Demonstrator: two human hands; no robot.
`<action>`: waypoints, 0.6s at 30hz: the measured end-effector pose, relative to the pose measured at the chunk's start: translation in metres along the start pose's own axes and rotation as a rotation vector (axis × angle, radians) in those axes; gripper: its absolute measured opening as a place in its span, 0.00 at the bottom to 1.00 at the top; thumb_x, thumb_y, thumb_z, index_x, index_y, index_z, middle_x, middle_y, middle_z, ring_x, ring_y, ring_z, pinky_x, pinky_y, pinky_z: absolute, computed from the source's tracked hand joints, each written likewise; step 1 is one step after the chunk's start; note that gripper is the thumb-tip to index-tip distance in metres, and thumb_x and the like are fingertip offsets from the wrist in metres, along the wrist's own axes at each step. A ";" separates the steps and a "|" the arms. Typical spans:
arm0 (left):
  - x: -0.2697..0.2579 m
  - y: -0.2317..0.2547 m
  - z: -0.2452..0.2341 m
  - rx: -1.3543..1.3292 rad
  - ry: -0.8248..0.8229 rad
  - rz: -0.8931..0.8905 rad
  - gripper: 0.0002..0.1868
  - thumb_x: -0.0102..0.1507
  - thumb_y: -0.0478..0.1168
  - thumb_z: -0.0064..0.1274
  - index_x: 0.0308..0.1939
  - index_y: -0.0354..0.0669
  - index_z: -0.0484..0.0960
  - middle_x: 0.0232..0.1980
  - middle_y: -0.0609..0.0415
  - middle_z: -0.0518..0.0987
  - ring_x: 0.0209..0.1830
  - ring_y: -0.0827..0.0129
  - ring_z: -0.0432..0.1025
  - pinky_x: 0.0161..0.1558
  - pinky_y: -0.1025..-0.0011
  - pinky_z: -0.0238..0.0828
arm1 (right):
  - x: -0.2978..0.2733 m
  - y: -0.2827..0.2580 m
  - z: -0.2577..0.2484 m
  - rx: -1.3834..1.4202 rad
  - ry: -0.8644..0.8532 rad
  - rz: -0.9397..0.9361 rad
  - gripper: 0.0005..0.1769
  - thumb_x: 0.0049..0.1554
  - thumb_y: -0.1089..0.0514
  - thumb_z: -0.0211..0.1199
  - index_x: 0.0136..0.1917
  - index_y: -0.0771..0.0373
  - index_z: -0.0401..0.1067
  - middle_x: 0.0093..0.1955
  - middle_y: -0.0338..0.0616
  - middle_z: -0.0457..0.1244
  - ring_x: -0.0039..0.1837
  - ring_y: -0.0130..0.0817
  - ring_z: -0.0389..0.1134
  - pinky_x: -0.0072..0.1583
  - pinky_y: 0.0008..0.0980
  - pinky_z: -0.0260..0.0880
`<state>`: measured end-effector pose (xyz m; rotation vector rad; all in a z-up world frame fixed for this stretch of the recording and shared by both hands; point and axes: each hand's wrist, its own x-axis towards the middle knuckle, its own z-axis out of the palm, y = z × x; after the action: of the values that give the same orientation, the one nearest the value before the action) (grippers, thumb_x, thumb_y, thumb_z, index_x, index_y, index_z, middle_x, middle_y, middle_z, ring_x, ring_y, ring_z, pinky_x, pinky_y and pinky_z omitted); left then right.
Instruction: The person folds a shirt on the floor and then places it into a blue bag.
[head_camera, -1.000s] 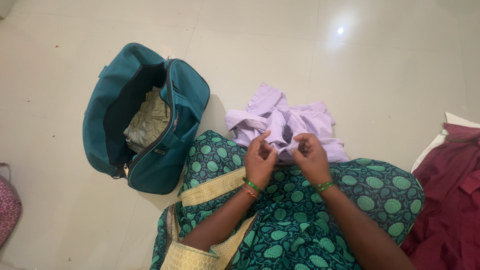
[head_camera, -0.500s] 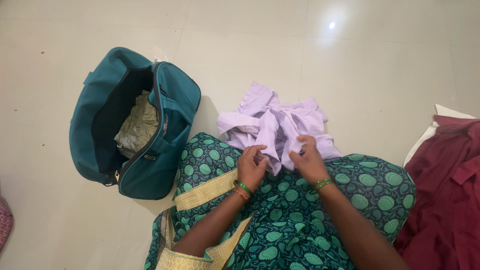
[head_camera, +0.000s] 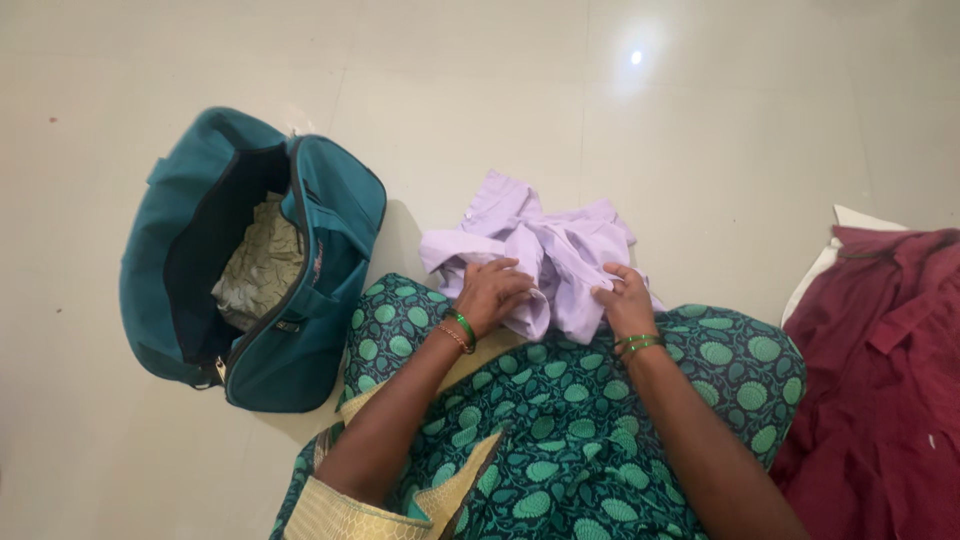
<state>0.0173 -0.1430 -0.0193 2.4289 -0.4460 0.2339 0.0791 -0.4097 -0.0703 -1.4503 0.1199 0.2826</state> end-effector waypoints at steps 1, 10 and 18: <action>0.005 0.001 -0.012 0.007 0.007 0.004 0.09 0.60 0.42 0.63 0.44 0.58 0.87 0.54 0.59 0.85 0.67 0.62 0.67 0.59 0.57 0.55 | 0.001 -0.003 0.002 0.002 -0.005 -0.009 0.32 0.52 0.70 0.63 0.69 0.70 0.60 0.55 0.51 0.69 0.52 0.30 0.72 0.52 0.27 0.74; 0.040 0.032 -0.112 0.433 -0.166 -0.122 0.08 0.68 0.42 0.53 0.38 0.57 0.88 0.33 0.57 0.83 0.36 0.66 0.77 0.51 0.59 0.63 | -0.019 -0.045 0.021 -0.040 0.014 -0.097 0.32 0.52 0.72 0.64 0.69 0.68 0.62 0.48 0.40 0.67 0.47 0.26 0.69 0.45 0.25 0.70; 0.052 0.042 -0.146 0.207 -0.153 0.071 0.09 0.62 0.46 0.56 0.36 0.52 0.89 0.31 0.55 0.86 0.34 0.62 0.79 0.45 0.55 0.61 | 0.016 -0.050 0.013 -0.112 0.086 -0.032 0.19 0.55 0.64 0.69 0.60 0.63 0.72 0.43 0.38 0.66 0.40 0.26 0.63 0.39 0.27 0.59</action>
<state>0.0416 -0.0950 0.1315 2.6479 -0.6026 0.1293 0.1066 -0.3993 -0.0242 -1.5746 0.1530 0.2033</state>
